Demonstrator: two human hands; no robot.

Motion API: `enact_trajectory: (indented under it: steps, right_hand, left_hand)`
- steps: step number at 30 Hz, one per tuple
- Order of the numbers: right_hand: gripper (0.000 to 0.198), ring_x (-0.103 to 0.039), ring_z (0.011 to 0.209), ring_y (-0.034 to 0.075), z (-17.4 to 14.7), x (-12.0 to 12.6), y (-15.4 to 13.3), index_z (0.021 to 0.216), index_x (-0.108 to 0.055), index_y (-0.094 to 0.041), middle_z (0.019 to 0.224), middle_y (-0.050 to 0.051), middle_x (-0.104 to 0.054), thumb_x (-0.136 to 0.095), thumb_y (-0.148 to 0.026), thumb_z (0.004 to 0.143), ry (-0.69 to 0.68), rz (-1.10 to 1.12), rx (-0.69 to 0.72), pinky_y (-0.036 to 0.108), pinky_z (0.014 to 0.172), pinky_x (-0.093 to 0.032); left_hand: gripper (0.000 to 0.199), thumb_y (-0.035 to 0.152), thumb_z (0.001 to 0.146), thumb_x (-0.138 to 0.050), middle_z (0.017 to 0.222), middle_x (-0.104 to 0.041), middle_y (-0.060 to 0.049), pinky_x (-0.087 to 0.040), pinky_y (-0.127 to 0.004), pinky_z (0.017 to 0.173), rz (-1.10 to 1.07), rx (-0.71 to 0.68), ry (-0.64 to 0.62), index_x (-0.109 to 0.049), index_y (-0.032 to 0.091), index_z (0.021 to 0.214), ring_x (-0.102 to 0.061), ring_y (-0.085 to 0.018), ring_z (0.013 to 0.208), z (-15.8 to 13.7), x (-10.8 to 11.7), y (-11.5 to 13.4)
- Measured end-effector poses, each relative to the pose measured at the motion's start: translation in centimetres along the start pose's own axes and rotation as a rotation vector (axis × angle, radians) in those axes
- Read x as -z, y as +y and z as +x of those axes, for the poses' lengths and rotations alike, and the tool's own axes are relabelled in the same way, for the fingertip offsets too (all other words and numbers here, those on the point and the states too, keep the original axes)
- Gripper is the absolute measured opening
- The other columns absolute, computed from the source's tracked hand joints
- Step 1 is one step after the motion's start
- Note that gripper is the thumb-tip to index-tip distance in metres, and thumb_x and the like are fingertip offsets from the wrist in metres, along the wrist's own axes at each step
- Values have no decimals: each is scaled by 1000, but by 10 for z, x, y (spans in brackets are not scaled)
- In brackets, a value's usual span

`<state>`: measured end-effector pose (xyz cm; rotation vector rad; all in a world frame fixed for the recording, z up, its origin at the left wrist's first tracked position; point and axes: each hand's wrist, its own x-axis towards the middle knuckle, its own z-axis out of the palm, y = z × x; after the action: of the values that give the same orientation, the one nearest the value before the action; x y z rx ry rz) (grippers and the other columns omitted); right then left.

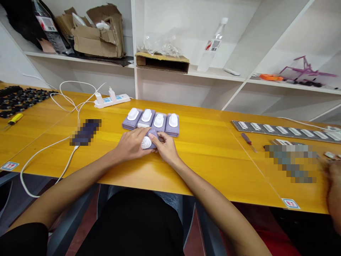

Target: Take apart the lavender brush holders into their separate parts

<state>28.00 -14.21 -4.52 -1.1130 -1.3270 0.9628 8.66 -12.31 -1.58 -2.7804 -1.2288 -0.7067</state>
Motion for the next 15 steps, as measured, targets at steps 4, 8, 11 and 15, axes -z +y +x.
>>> enact_trajectory:
  steps: [4,8,11,15]
  right_hand:
    - [57,-69,62,21,3,9,-3,98,-75,-23,85,3,-76,-90,-74,76,-34,45,-21,38,60,-63]
    - [50,-75,89,26,6,17,-1,101,-81,-22,97,6,-79,-96,-61,73,0,30,23,40,81,-66]
    - [48,-75,99,25,7,19,1,109,-84,-22,105,6,-81,-95,-53,75,20,21,48,41,95,-64]
    - [47,-76,99,25,7,18,3,112,-85,-21,108,7,-83,-95,-47,74,29,29,42,42,98,-64]
  left_hand:
    - [90,64,92,-83,149,-72,-20,-61,-45,94,-8,36,-1,-52,14,160,-73,-39,132,0,3,-5]
    - [85,58,93,-83,151,-71,-19,-60,-43,94,11,52,-28,-51,16,160,-73,-38,132,1,6,-5]
    - [84,53,92,-84,152,-71,-19,-60,-43,95,19,46,-34,-52,16,159,-73,-38,133,1,6,-6]
    - [86,53,91,-84,154,-69,-20,-60,-44,97,29,31,-36,-51,16,161,-71,-38,136,0,3,-7]
